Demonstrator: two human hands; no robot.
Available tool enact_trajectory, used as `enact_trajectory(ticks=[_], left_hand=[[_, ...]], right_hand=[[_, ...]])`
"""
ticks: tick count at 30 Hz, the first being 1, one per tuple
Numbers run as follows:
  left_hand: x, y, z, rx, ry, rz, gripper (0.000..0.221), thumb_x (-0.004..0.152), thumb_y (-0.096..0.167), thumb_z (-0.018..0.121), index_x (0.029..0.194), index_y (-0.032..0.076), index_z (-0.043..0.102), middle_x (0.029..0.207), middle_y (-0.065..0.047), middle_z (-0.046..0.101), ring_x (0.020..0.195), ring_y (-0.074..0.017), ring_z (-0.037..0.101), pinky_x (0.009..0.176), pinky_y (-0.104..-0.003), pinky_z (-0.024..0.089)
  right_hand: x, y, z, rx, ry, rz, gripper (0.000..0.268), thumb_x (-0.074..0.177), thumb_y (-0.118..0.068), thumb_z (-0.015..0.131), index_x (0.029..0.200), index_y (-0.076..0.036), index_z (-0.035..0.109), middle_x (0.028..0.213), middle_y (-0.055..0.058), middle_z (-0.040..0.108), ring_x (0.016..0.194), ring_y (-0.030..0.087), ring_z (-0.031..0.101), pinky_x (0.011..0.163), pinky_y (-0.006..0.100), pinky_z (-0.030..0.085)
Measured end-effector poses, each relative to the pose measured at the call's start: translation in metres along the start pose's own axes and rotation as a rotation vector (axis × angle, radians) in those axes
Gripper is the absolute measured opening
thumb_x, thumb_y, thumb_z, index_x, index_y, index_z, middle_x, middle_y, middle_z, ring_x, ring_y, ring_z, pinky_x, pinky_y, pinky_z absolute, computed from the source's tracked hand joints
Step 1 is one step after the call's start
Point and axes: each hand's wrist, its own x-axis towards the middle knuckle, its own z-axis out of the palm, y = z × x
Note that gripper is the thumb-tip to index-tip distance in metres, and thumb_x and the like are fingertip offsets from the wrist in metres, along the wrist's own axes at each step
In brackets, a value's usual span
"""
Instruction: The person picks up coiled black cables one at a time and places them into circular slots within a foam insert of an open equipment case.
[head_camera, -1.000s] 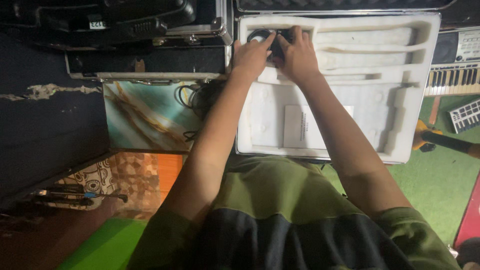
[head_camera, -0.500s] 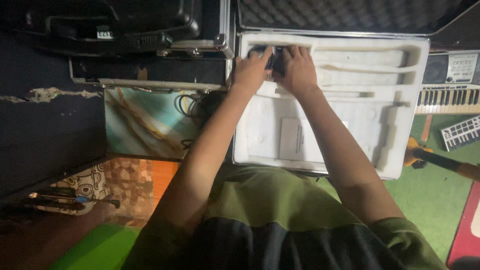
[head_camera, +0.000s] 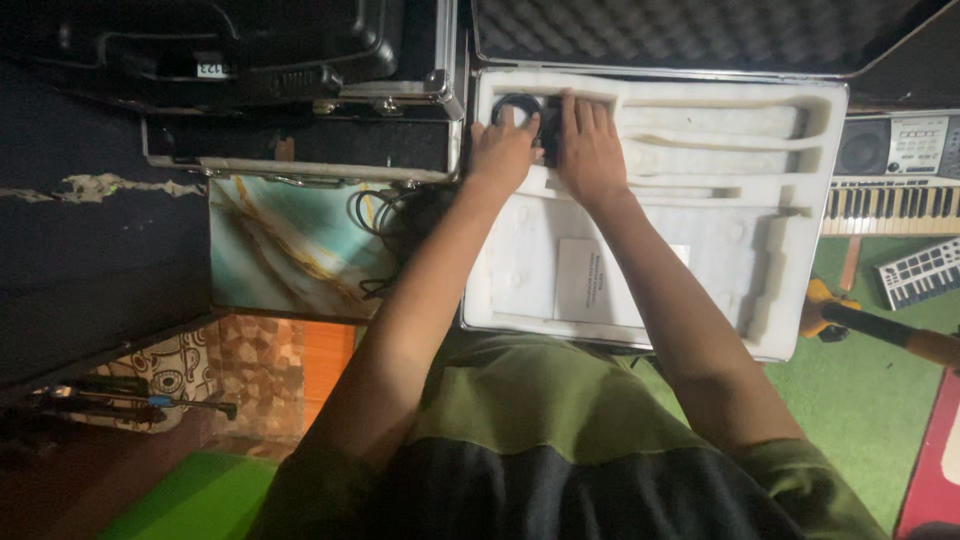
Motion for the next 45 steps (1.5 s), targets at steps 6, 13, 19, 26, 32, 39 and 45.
enact_trajectory(ticks=[6,13,19,26,32,39,45], left_hand=[[-0.013,-0.006,0.012,0.072,0.180,0.110,0.050,0.098,0.036,0.059,0.146,0.020,0.057,0.117,-0.015,0.060,0.106,-0.0309,0.061,0.092,-0.050,0.039],[-0.017,0.001,0.000,0.108,0.201,0.096,0.047,0.100,0.036,0.058,0.145,0.019,0.058,0.115,-0.016,0.060,0.103,-0.0309,0.061,0.091,-0.050,0.039],[-0.037,0.009,-0.014,0.202,0.393,0.132,0.046,0.093,0.029,0.064,0.138,0.017,0.062,0.121,-0.010,0.061,0.117,-0.0295,0.056,0.099,-0.052,0.038],[-0.062,0.020,-0.045,-0.096,0.483,0.127,0.043,0.093,0.028,0.068,0.134,0.015,0.063,0.133,-0.013,0.057,0.133,-0.0352,0.046,0.108,-0.059,0.031],[-0.100,0.030,-0.080,-0.484,0.547,0.246,0.046,0.099,0.024,0.071,0.142,0.011,0.058,0.144,-0.013,0.056,0.140,-0.0375,0.047,0.119,-0.049,0.037],[-0.167,0.062,-0.136,-0.608,0.568,0.378,0.050,0.099,0.022,0.071,0.144,0.008,0.056,0.150,-0.014,0.057,0.146,-0.0381,0.047,0.123,-0.047,0.037],[-0.212,0.087,-0.176,-0.720,0.639,0.489,0.054,0.098,0.020,0.068,0.147,0.004,0.052,0.152,-0.014,0.058,0.149,-0.0381,0.048,0.130,-0.048,0.035]], right_hand=[[-0.023,0.009,0.005,0.053,-0.026,-0.098,0.058,0.111,-0.036,0.048,0.153,0.004,0.046,0.160,0.028,0.036,0.153,0.043,0.026,0.126,0.052,0.022],[-0.028,-0.002,0.010,-0.056,0.003,-0.088,0.068,0.110,-0.047,0.040,0.155,0.004,0.043,0.163,0.033,0.030,0.154,0.047,0.021,0.126,0.056,0.015],[-0.031,-0.005,0.005,0.002,-0.026,-0.078,0.061,0.110,-0.045,0.040,0.161,-0.010,0.040,0.165,0.031,0.028,0.156,0.045,0.019,0.126,0.057,0.013],[-0.041,-0.006,-0.023,0.113,-0.021,-0.087,0.073,0.103,-0.046,0.054,0.159,-0.004,0.036,0.165,0.031,0.021,0.155,0.045,0.016,0.125,0.056,0.013],[-0.079,-0.008,-0.075,0.500,0.105,0.024,0.066,0.101,-0.023,0.064,0.157,-0.002,0.037,0.157,0.027,0.042,0.147,0.040,0.040,0.123,0.050,0.033],[-0.138,-0.035,-0.151,0.848,0.231,0.125,0.051,0.105,-0.013,0.058,0.153,0.000,0.044,0.143,0.022,0.061,0.138,0.031,0.058,0.116,0.042,0.045],[-0.183,-0.053,-0.203,0.979,0.365,0.085,0.047,0.106,-0.006,0.054,0.152,0.000,0.045,0.142,0.018,0.061,0.136,0.025,0.058,0.116,0.039,0.046]])
